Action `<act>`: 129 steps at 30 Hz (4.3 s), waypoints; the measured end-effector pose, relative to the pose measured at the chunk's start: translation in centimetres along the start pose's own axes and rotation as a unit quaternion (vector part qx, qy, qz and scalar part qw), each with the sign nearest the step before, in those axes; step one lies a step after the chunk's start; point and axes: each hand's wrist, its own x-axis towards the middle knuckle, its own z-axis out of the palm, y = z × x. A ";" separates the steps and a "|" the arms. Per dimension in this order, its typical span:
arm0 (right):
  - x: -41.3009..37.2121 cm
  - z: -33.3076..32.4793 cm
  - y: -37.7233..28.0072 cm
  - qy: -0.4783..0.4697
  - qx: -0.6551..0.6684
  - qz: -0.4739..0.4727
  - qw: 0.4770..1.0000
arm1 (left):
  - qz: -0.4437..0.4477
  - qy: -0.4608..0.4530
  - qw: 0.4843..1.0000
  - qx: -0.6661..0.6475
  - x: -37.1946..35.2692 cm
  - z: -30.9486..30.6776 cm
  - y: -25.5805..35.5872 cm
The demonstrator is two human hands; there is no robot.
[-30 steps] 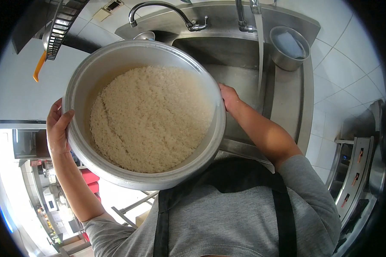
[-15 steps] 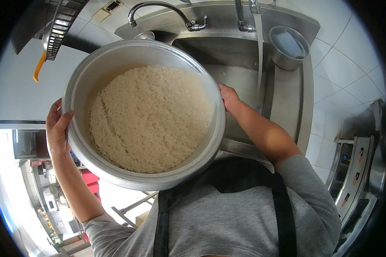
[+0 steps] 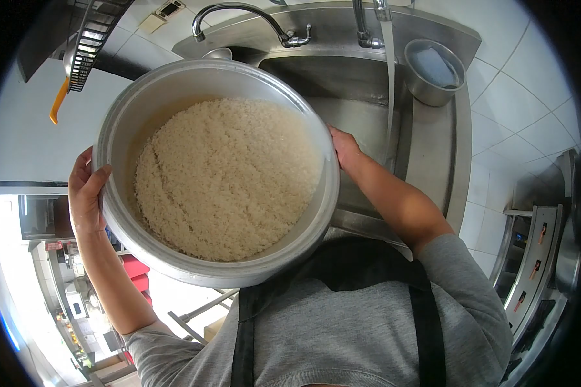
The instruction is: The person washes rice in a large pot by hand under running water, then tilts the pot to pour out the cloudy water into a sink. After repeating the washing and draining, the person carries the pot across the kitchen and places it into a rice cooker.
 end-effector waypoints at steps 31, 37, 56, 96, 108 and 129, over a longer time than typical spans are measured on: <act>-1.1 0.3 0.2 -0.027 -0.021 -0.009 0.999 | 0.009 -0.006 1.000 -0.001 0.1 0.3 0.2; -0.4 -0.2 0.2 -0.018 -0.032 0.000 0.999 | 0.006 -0.004 1.000 -0.011 0.0 0.4 0.3; -9.8 -1.0 -6.9 0.052 -0.009 -0.139 0.989 | -0.058 0.025 0.991 -0.117 1.1 -0.9 -11.2; -25.1 -10.1 -20.7 0.292 -0.442 -0.383 0.756 | -0.017 -0.097 0.972 -0.212 2.5 24.4 -15.1; -9.3 6.7 -19.8 -0.038 -0.570 -0.113 0.813 | -0.041 -0.046 0.976 -0.208 -1.6 25.1 -13.9; -18.7 4.9 -28.0 0.115 -0.708 -0.047 0.695 | -0.044 -0.053 0.975 -0.211 -1.6 25.0 -13.9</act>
